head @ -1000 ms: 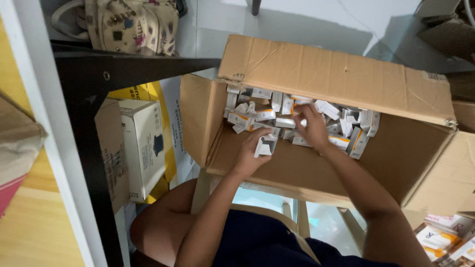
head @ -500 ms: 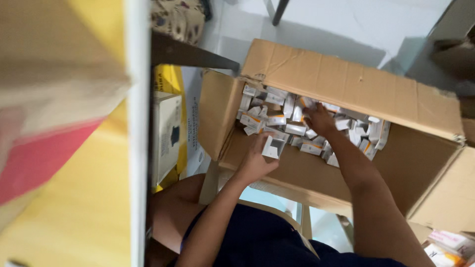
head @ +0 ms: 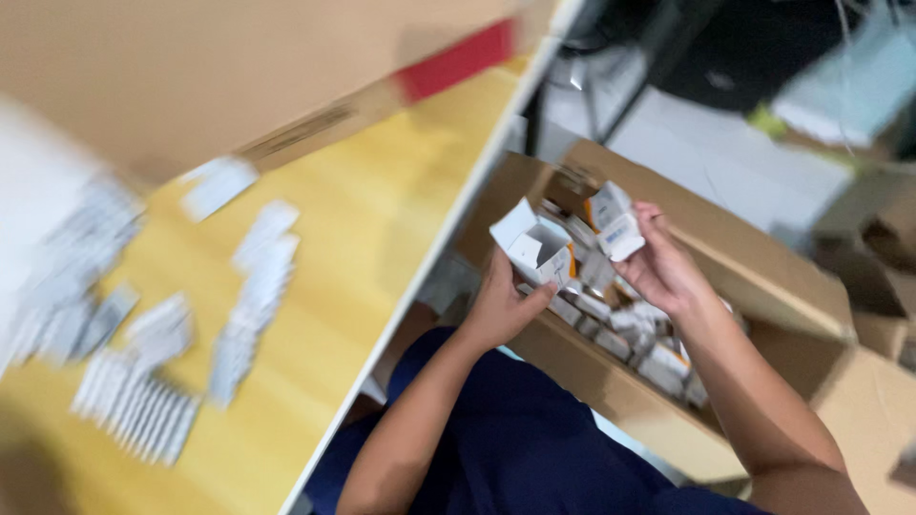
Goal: The person sits at a table and repeatedly picks up blister packs of pills, aligns them, and places them into small white boxes. The person also stacks the filled boxes and handles loose blister packs on the table.
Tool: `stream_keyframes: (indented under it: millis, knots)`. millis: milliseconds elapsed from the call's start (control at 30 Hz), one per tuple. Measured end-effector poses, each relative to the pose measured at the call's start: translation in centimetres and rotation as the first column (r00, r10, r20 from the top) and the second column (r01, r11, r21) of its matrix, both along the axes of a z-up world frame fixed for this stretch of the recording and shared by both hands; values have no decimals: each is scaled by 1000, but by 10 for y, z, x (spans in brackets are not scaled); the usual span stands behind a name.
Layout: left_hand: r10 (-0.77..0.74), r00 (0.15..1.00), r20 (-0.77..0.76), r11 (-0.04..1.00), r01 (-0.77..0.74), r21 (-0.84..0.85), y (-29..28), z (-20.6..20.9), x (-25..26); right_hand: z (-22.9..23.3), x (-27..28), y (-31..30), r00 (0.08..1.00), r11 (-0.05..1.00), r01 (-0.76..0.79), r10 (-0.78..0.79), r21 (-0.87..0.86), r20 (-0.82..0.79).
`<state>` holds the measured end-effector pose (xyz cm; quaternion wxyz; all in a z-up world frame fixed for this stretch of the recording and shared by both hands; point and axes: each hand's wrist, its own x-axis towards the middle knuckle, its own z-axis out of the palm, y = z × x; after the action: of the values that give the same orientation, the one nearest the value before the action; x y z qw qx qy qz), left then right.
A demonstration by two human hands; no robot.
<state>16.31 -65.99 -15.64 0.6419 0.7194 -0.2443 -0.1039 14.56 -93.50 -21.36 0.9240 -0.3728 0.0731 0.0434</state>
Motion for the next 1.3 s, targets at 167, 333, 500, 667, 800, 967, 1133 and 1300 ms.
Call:
stream_keyframes:
  millis: [167, 333, 500, 667, 800, 967, 1133, 1300]
  knots:
    - [100, 970, 223, 956, -32, -291, 116, 90, -61, 115, -37, 102, 971, 968, -113, 155, -222, 181]
    - [430, 763, 483, 903, -371, -217, 231, 128, -113, 184, -52, 204, 832, 927, -292, 367, -234, 417]
    - [692, 571, 441, 670, -736, -97, 343, 125, -157, 212, -14, 306, 645, 773, -533, 635, -345, 425]
    - [684, 318, 656, 339, -935, 99, 417, 113, -177, 236, 38, 399, 546, 653, -605, 757, -455, 360]
    - [703, 376, 604, 301, -926, 226, 429, 123, -138, 271, 69, 447, 578, 717, -551, 697, -428, 424]
    - [573, 454, 683, 302, -891, 339, 404, 164, -41, 304, 82, 466, 574, 766, -542, 638, -345, 514]
    - [544, 309, 780, 395, -915, 87, 383, 184, -11, 303, 89, 474, 602, 743, -498, 667, -446, 439]
    - [549, 358, 755, 500, -865, 47, 386, 174, -47, 286, 93, 492, 583, 628, -532, 758, -568, 292]
